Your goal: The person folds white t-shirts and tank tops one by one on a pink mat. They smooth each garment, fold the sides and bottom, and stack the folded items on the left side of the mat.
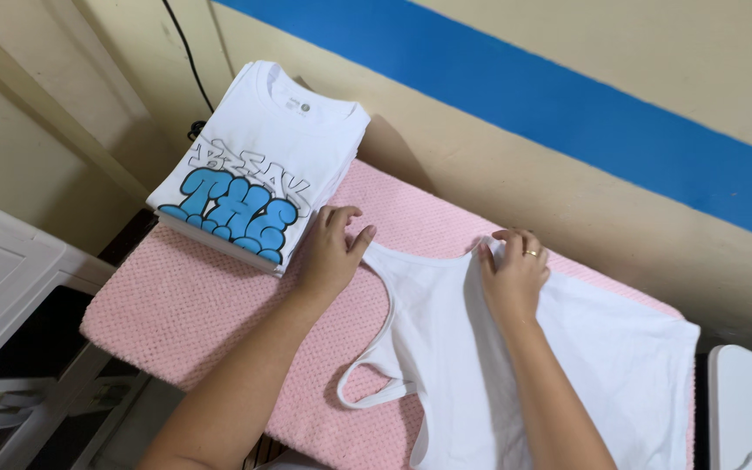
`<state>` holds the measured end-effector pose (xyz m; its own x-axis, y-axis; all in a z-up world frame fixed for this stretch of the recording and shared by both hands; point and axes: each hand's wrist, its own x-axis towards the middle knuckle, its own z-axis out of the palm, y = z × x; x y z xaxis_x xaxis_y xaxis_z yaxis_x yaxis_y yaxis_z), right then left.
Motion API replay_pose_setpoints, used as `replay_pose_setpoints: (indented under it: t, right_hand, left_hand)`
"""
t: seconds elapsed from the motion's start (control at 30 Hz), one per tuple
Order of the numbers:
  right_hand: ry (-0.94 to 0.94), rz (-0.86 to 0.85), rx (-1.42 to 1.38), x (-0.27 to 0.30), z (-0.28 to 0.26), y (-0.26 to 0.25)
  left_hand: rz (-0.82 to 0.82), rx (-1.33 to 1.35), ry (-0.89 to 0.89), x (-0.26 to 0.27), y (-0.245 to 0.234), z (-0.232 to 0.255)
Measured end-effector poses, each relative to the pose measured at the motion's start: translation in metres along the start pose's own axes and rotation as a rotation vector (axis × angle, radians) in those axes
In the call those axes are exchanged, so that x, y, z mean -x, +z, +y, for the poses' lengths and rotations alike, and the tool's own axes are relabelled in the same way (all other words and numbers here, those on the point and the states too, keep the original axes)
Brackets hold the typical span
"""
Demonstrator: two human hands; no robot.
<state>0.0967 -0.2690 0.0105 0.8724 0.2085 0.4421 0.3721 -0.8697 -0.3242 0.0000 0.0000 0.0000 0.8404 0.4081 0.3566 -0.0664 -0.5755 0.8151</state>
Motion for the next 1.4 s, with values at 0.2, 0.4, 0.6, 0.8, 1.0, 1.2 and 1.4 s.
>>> replay_pose_setpoints:
  t: [0.2,0.4,0.6,0.8,1.0,1.2,1.4]
  right_hand:
    - [-0.274,-0.238,-0.153,0.08,-0.035,-0.066]
    - [-0.523,-0.371,-0.353,0.14,-0.071,-0.115]
    - [-0.701,-0.408,-0.364,0.146,-0.098,-0.101]
    - [-0.507,-0.548,-0.48,0.142,-0.123,-0.087]
    - [0.2,-0.913,-0.722,0.142,-0.123,-0.075]
    - [0.404,-0.952,-1.05,0.152,-0.117,-0.059]
    - [0.809,-1.031,-1.368,0.15,-0.112,-0.05]
  left_hand:
    - [0.048,0.006,0.251,0.01,-0.013,0.02]
    - [-0.369,-0.249,0.204,0.07,-0.05,0.065]
    - [-0.655,-0.322,-0.083,0.112,-0.086,0.075]
    - [-0.6,-0.035,-0.257,0.132,-0.089,0.065]
    - [-0.618,0.461,-0.57,0.131,-0.085,0.059]
    - [-0.57,0.603,-0.482,0.127,-0.083,0.052]
    - [-0.506,0.462,-0.452,0.125,-0.083,0.059]
